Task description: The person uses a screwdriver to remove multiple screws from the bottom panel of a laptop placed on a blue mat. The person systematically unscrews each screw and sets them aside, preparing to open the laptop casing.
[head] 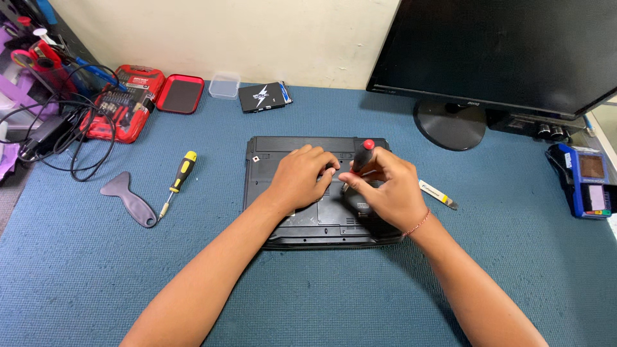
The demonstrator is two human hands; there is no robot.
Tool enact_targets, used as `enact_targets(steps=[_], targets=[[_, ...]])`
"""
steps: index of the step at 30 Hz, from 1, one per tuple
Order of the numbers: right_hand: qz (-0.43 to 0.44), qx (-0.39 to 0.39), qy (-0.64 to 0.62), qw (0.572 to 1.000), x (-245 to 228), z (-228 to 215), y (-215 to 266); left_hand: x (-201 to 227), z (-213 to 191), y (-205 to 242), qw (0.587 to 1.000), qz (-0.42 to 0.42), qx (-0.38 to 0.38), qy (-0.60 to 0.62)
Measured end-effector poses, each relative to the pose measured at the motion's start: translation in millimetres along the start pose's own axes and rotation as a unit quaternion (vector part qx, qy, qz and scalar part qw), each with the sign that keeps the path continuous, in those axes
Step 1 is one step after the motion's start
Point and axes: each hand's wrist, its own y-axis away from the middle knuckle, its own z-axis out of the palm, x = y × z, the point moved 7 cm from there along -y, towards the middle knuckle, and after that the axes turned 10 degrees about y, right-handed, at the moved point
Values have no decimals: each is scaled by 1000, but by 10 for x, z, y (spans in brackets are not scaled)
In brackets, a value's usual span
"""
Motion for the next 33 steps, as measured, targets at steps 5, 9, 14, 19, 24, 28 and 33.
enact_targets(steps=[5,9,14,19,24,28,33], targets=[[36,-18,-6,999,-3,-59,-22,6,-10,-1,1000,-7,-6,15],[67,-7,-15,998,-13,-47,-13,1,-47,-12,999,-15,-8,36],[46,-25,-4,999,12,-22,-6,19,-60,-10,999,-13,-6,40],[26,-46,3,999,-30,-4,-25,140,-194,-82,983,-44,9,179],[4,-62,-2,998,93,21,-15,857,-600,-140,896,72,4,438],[-25,-61,41,997,107,27,-21,1095,-774,-206,935,129,6,330],[-57,-119,58,990,-8,45,-31,1122,-839,-331,979,112,11,169]])
